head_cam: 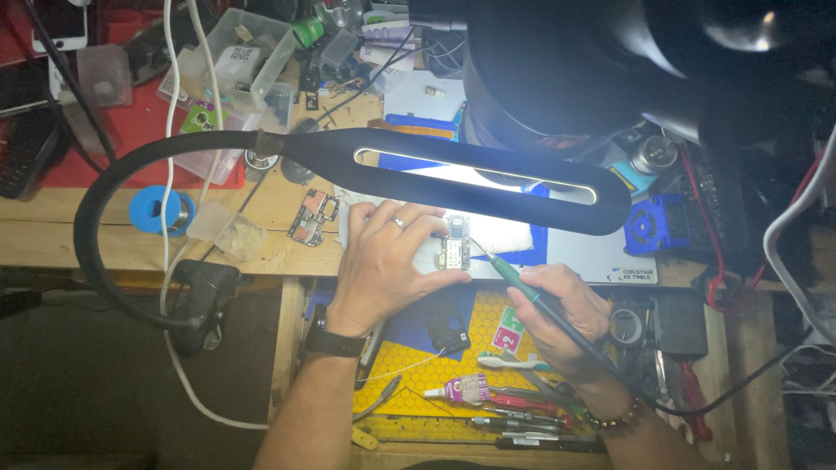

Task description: The person disassembles a smartphone, removing the back cover and battery to access the internal components. They then use a precision screwdriver to work on the motherboard, manipulating small parts and connectors on the circuit board.

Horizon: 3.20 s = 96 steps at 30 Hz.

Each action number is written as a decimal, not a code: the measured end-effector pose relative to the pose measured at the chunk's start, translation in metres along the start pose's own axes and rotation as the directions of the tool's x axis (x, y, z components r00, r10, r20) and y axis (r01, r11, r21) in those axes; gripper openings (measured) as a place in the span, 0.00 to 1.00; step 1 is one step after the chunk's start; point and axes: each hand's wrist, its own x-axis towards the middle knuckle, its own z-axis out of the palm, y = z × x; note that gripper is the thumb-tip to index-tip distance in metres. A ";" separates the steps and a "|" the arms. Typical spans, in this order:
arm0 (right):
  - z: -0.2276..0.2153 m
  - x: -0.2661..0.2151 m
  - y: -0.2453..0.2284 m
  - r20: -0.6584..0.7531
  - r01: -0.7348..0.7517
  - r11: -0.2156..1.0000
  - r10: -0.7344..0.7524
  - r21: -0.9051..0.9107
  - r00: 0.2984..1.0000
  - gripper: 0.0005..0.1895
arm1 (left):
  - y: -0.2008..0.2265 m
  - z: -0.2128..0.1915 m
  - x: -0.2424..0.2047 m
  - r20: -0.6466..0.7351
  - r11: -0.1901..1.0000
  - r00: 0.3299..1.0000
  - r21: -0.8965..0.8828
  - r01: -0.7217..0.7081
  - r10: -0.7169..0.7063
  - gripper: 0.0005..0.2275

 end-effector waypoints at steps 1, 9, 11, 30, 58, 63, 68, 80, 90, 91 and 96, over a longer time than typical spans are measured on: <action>0.000 0.000 -0.001 0.002 -0.004 1.000 0.004 0.003 1.000 0.13 | 0.000 0.000 0.000 0.002 1.000 1.000 0.003 0.002 -0.002 0.22; 0.000 0.001 -0.002 -0.010 -0.011 0.999 0.011 -0.030 1.000 0.12 | -0.002 0.003 -0.001 -0.018 1.000 1.000 0.002 -0.015 0.015 0.20; 0.000 0.001 -0.001 -0.009 -0.023 0.999 0.022 -0.022 1.000 0.12 | -0.002 0.003 -0.002 -0.021 1.000 1.000 0.001 -0.019 0.019 0.20; -0.001 0.005 0.001 0.002 0.043 0.999 -0.043 -0.032 0.999 0.09 | -0.002 0.002 -0.001 -0.014 1.000 1.000 0.000 -0.019 0.019 0.20; -0.004 0.004 -0.007 -0.013 -0.072 0.997 0.072 -0.030 0.997 0.09 | -0.001 -0.002 -0.001 0.002 0.999 1.000 -0.042 -0.001 0.001 0.19; 0.001 0.003 -0.006 -0.042 -0.077 0.997 0.076 -0.029 0.996 0.09 | 0.000 -0.003 0.000 -0.006 0.999 1.000 -0.043 -0.001 0.001 0.18; 0.000 0.002 -0.007 -0.027 -0.112 0.993 0.111 -0.030 0.993 0.08 | 0.001 -0.004 0.000 -0.012 0.999 1.000 -0.053 0.001 -0.001 0.18; -0.001 0.003 -0.001 -0.022 -0.093 0.996 0.092 -0.018 0.995 0.07 | -0.001 -0.002 -0.001 -0.020 0.999 1.000 -0.053 -0.001 0.000 0.17; 0.000 0.004 -0.006 -0.027 -0.106 0.994 0.106 -0.007 0.994 0.07 | -0.001 -0.001 -0.003 -0.019 0.998 1.000 -0.055 0.001 -0.002 0.17; 0.000 0.004 -0.006 -0.026 -0.098 0.995 0.097 -0.019 0.995 0.08 | -0.001 -0.001 -0.002 -0.020 0.999 1.000 -0.050 -0.001 0.000 0.17; -0.001 0.005 -0.008 -0.031 -0.123 0.992 0.123 -0.026 0.992 0.07 | 0.000 -0.003 0.000 -0.022 0.998 1.000 -0.062 0.003 -0.004 0.16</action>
